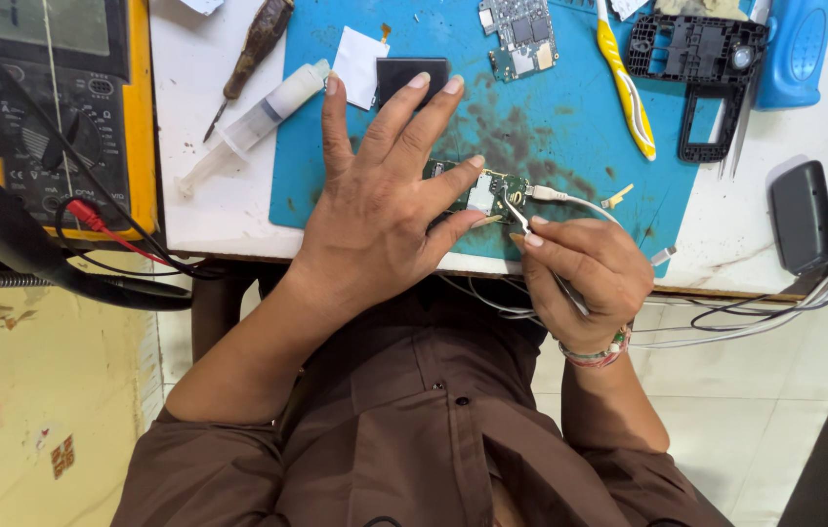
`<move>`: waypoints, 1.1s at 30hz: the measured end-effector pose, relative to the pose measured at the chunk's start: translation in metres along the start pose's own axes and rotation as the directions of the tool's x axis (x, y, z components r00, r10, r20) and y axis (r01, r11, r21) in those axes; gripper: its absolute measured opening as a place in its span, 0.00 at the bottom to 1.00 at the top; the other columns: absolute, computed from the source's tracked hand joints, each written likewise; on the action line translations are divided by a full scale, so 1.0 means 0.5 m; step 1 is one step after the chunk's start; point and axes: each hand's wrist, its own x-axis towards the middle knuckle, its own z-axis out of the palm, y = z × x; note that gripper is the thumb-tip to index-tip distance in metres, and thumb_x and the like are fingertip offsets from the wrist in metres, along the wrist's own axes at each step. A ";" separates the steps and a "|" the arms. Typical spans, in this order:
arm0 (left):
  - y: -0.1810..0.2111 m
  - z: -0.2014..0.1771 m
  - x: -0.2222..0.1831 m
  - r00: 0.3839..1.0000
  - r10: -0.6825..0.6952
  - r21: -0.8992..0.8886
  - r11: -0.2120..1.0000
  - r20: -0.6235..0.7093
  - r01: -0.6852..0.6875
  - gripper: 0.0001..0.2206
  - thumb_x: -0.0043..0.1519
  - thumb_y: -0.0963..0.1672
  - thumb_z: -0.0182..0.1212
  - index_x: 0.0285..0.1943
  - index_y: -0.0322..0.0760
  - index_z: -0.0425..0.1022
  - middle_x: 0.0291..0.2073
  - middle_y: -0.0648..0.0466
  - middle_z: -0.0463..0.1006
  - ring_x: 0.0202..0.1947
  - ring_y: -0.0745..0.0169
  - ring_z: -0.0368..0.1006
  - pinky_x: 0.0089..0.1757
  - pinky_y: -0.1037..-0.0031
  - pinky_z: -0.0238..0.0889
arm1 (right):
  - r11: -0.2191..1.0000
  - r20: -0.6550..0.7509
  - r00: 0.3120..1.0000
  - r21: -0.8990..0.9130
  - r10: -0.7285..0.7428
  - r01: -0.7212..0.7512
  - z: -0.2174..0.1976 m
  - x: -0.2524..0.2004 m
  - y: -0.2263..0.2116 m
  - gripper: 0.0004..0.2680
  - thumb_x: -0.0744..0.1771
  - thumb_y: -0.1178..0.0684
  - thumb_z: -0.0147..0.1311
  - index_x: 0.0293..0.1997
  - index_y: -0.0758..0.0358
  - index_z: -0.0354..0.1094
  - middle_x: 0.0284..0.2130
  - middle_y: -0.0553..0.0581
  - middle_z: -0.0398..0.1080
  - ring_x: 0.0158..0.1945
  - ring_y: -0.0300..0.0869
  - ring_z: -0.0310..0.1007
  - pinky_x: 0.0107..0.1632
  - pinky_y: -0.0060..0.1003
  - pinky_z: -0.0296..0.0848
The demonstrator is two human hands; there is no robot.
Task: The person is repairing a mobile phone by removing its back cover, checking the internal board with tweezers, and using a soldering iron on the circuit board components.
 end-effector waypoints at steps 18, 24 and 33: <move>0.001 0.001 0.001 1.000 -0.015 -0.014 1.000 0.010 0.015 0.18 0.70 0.57 0.65 0.59 0.47 0.83 0.76 0.45 0.60 0.78 0.48 0.48 0.70 0.37 0.16 | 0.999 -0.024 1.000 -0.028 -0.019 0.018 0.003 0.002 -0.001 0.09 0.61 0.68 0.68 0.41 0.65 0.76 0.39 0.59 0.77 0.39 0.47 0.76 0.40 0.35 0.73; 0.002 0.001 0.001 1.000 -0.011 -0.006 1.000 0.004 0.011 0.17 0.70 0.57 0.65 0.56 0.47 0.83 0.76 0.45 0.60 0.78 0.48 0.48 0.70 0.37 0.16 | 0.999 -0.029 1.000 -0.036 0.005 -0.006 0.001 -0.004 -0.001 0.09 0.62 0.68 0.68 0.42 0.64 0.75 0.40 0.59 0.77 0.40 0.47 0.76 0.41 0.35 0.73; 0.001 0.002 0.001 1.000 -0.011 -0.008 1.000 0.001 0.011 0.17 0.71 0.57 0.65 0.56 0.46 0.83 0.77 0.45 0.59 0.78 0.48 0.48 0.71 0.37 0.17 | 0.999 0.013 1.000 -0.037 0.007 -0.007 0.000 -0.002 0.000 0.09 0.62 0.67 0.68 0.42 0.64 0.75 0.39 0.59 0.77 0.39 0.48 0.76 0.41 0.35 0.73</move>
